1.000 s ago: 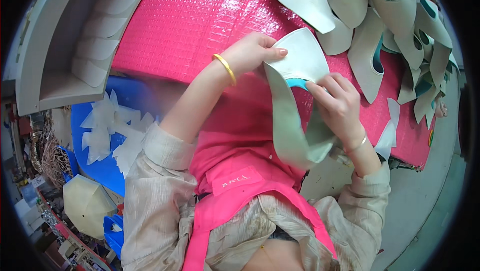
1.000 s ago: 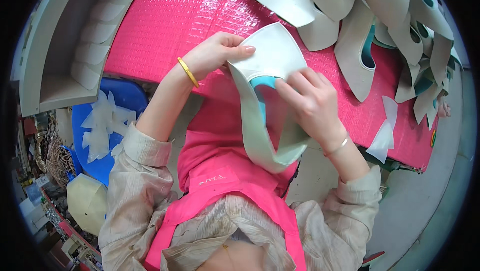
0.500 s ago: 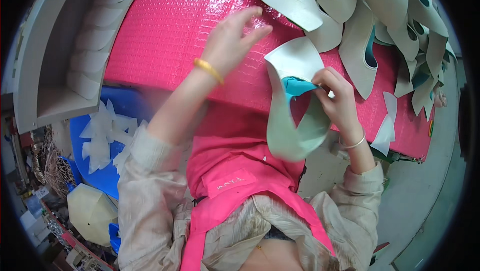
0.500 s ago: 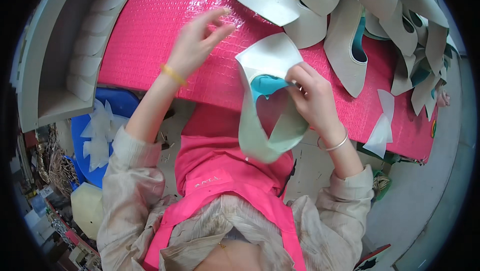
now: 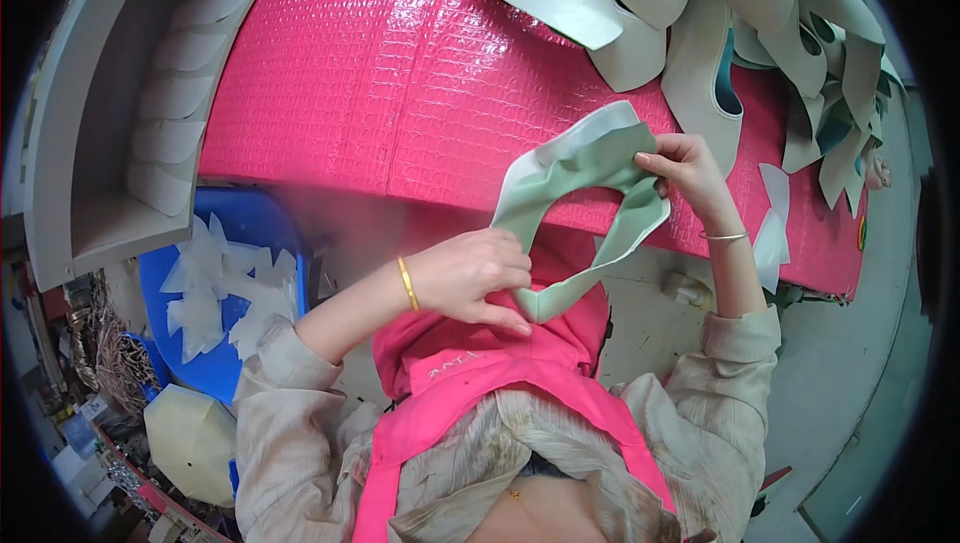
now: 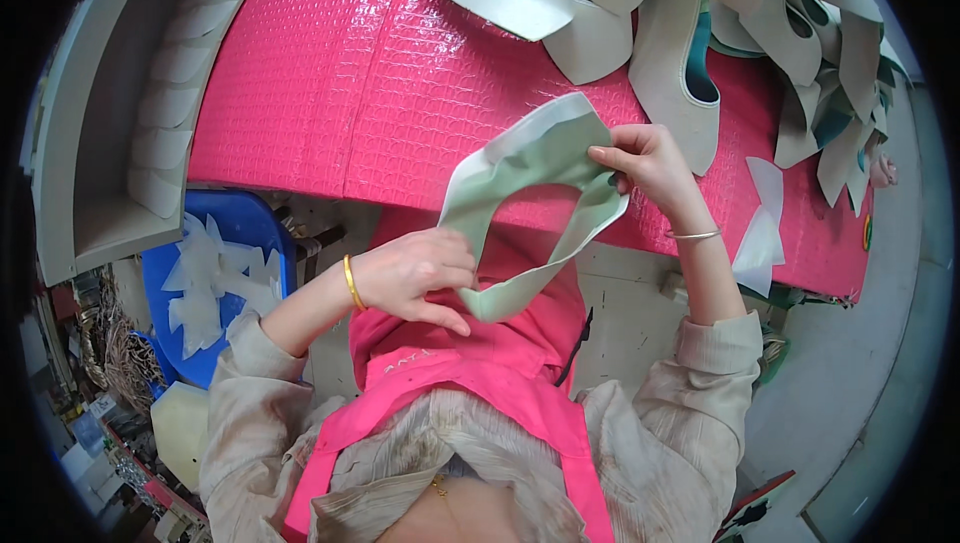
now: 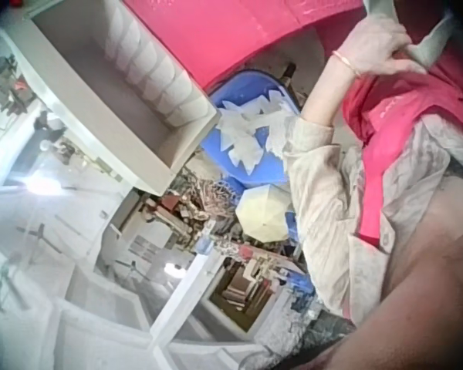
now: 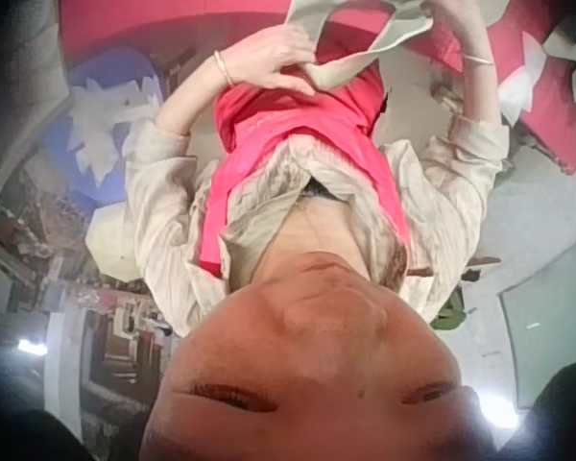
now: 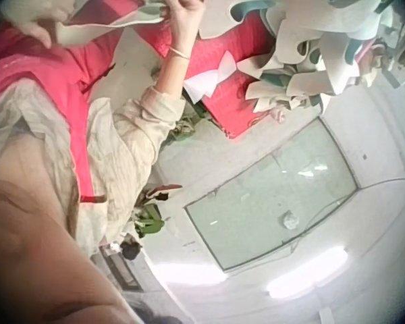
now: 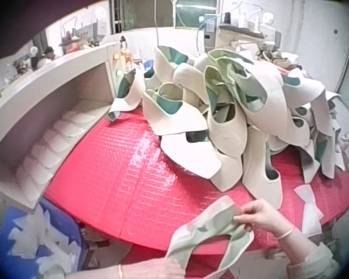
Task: The person assembles shoe components by hand. They pick up white and green shoe parts from a table and a blue bin, then fit the white pieces into the green parts. The person handles the items one at a time, pressing the pieces together to form a single unit.
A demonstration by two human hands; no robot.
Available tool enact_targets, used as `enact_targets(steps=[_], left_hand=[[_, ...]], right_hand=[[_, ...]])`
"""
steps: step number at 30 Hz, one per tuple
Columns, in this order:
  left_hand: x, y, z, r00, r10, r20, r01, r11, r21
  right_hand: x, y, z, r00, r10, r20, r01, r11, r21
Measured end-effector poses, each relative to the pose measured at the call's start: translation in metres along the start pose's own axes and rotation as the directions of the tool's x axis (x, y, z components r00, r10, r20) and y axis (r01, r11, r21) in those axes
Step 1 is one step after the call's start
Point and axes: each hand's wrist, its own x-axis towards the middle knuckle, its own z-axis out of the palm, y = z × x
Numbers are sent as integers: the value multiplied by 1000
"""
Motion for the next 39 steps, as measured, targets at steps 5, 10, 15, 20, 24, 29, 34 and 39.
enact_targets(steps=[5, 10, 15, 20, 24, 29, 34, 39], left_hand=[[19, -2, 10, 841, -86, -535, 265, 926, 269], [36, 3, -3, 676, -429, -599, 658, 717, 229], [31, -15, 1, 628, -348, -696, 582, 804, 123], [40, -11, -6, 758, -165, -631, 498, 771, 397], [50, -34, -16, 813, -217, -540, 303, 950, 75], [37, -39, -30, 865, -366, -343, 433, 891, 140], [34, -54, -14, 813, -263, -520, 372, 921, 115], [40, -43, -11, 498, -168, -851, 600, 775, 198]], right_hand=[[-1, -28, 29, 836, -539, 102, 510, 695, -507], [9, -42, 37, 899, -357, 254, 399, 906, -139], [13, -13, 16, 794, -530, 298, 354, 802, 481], [21, -36, 22, 893, -370, 256, 340, 928, 154], [20, -46, 38, 878, -423, 226, 459, 876, -144], [-4, -46, 36, 683, -531, 501, 681, 711, -175], [3, -56, 26, 906, -278, 320, 359, 904, -232], [6, -66, 76, 815, -495, 302, 486, 300, -821]])
